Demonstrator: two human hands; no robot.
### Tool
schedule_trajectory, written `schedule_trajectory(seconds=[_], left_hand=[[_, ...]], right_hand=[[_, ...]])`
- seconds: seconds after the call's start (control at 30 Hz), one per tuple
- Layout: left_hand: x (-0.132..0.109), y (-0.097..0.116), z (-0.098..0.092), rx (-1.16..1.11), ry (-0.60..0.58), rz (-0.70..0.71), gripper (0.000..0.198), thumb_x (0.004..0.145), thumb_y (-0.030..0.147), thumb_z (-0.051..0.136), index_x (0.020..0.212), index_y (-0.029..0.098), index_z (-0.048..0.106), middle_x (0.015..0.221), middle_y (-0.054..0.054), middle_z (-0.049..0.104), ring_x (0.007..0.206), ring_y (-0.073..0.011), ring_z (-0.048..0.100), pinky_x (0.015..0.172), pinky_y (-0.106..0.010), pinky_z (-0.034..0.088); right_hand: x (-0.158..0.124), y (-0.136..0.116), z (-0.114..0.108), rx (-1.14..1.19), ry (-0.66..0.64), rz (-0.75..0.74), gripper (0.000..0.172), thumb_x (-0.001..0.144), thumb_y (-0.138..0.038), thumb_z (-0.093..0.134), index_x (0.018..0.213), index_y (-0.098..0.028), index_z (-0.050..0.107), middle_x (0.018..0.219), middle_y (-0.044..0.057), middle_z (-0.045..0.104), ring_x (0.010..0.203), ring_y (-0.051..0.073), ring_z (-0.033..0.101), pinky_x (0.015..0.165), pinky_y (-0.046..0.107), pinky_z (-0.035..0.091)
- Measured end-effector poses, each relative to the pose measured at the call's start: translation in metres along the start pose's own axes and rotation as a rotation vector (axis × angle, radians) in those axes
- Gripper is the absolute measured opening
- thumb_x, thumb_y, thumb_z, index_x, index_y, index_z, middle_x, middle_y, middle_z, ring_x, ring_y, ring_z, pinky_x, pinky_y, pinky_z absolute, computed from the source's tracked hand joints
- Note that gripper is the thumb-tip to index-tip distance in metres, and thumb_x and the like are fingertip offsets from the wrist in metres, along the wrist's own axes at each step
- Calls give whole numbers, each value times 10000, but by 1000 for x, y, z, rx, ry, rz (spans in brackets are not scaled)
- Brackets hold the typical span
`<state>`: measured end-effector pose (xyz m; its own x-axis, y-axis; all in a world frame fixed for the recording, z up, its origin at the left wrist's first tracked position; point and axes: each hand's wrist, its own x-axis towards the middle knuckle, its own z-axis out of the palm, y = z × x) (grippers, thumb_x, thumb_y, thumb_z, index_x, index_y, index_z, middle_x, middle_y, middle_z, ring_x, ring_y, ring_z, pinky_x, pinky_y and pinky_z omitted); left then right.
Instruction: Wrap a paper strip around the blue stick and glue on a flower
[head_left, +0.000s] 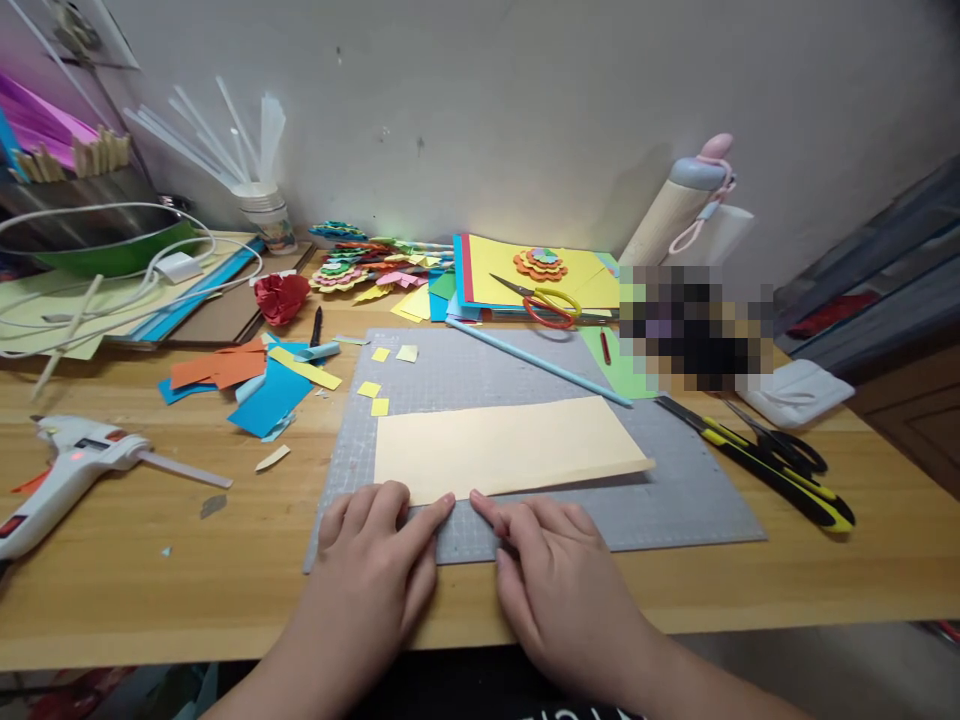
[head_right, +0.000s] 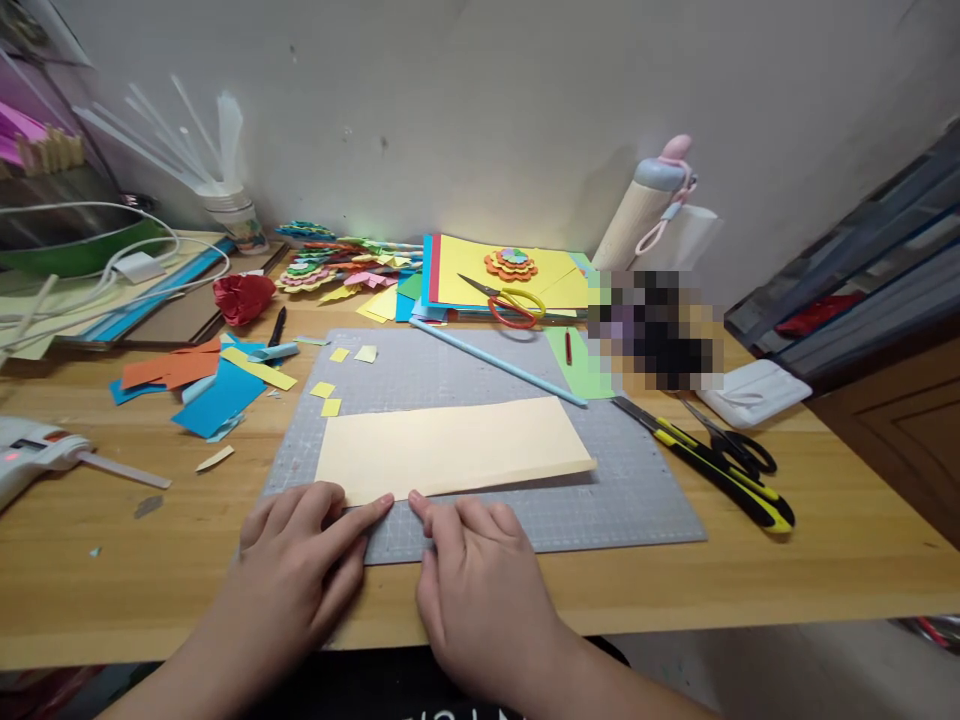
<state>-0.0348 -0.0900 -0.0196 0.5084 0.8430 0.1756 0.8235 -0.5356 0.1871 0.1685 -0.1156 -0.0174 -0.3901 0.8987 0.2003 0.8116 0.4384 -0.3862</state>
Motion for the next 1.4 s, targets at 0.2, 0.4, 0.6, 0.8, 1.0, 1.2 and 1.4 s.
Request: schedule_trajectory(seconds=[0.2,0.4,0.6,0.8,1.0,1.2,1.4], left_hand=[[0,-1,0,-6,-3,5,432,846,132,503,1232,303,596,913,-57,535,893,-248,470,804,-428,360],[1,-2,1,9,1,13,431,841,132,501,1223,302,602,898,-56,532,875,-242,466,798,-427,359],[1,-3,1,4,-1,23,431,844,135,496,1232,298,590,908,-56,531,872,-237,470,798,-428,364],[0,-3,1,3,-2,32,429,845,132,488,1229,292,593,903,-58,535,860,-235,476,789,-428,366],[0,-3,0,5,10,30,436,833,131,501,1223,300,599,894,-52,541,855,-230,476,787,-418,367],[0,-4,1,8,5,27,437,832,142,505,1227,306,597,888,-50,550,861,-234,490,781,-415,376],[5,-2,1,13,77,72,386,842,127,503,1189,264,601,1026,-76,581,979,-258,510,838,-437,374]], right_hand=[[-10,15,-7,22,48,124,398,890,-113,404,1244,-193,566,926,49,680,813,230,587,717,379,339],[-17,25,-8,19,72,190,384,883,-131,429,1222,-231,578,886,36,671,805,232,590,706,371,342],[-23,34,-14,10,79,253,298,898,-164,412,1116,-227,605,914,42,696,815,228,612,710,370,352],[-32,49,-21,-19,68,318,193,912,-187,404,997,-231,571,971,39,715,796,226,611,696,379,358],[-43,69,-29,-65,75,408,113,890,-213,412,805,-234,483,1028,53,727,771,230,617,686,388,375],[-58,105,-43,-164,135,480,96,870,-266,416,789,-253,465,928,68,744,735,258,630,681,397,397],[-63,129,-61,-216,144,528,82,817,-274,468,736,-264,466,768,30,754,552,230,597,589,363,392]])
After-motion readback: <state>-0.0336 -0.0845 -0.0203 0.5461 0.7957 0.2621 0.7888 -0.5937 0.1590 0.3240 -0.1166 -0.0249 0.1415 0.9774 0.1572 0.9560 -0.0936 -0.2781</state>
